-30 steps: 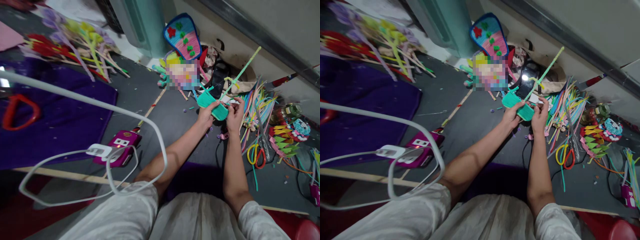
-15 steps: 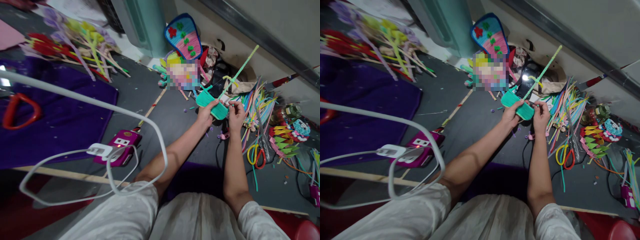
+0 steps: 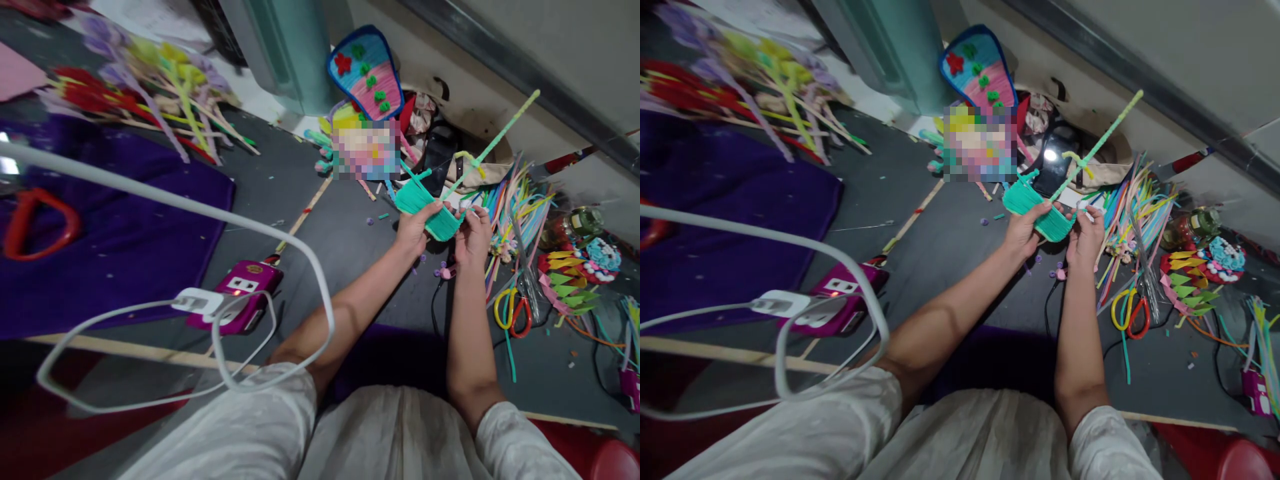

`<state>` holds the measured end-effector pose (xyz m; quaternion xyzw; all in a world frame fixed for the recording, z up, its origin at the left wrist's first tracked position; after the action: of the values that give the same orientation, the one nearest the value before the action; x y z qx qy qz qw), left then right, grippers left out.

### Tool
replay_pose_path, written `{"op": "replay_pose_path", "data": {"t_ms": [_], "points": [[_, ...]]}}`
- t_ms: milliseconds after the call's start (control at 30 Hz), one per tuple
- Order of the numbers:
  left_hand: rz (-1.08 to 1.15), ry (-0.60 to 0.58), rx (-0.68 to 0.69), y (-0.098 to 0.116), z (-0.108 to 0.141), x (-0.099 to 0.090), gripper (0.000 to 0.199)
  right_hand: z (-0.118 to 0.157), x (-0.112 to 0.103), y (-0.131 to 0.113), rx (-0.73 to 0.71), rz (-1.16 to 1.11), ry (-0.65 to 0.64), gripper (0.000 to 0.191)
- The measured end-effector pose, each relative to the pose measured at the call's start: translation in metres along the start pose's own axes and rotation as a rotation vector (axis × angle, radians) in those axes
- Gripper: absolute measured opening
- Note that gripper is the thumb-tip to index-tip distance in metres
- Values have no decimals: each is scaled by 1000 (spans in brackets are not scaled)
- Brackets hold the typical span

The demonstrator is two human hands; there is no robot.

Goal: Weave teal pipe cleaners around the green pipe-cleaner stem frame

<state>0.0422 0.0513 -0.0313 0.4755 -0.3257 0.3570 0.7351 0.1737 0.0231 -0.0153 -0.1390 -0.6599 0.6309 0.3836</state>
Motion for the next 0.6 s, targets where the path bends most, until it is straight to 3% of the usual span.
{"op": "replay_pose_path", "data": {"t_ms": [167, 267, 433, 600], "points": [[-43, -36, 31, 2, 7, 7, 38, 9, -4, -25, -411, 319, 124, 28], [-66, -12, 84, 5, 9, 6, 38, 16, -2, -37, -561, 531, 142, 23], [-91, 4, 124, 8, 8, 5, 38, 23, 1, -44, -653, 777, 114, 30], [-89, -6, 120, 9, 9, 6, 34, 22, 2, -42, -623, 731, 63, 28]]}}
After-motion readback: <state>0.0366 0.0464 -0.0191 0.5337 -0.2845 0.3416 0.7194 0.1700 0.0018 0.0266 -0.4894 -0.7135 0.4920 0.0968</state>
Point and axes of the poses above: each hand's wrist, its own z-axis away from the middle knuckle, its own x-axis out of the palm, y = z × x, the point moved 7 cm from there along -z, towards the middle knuckle, and after that the axes turned 6 degrees about y, right-handed, at the moved point
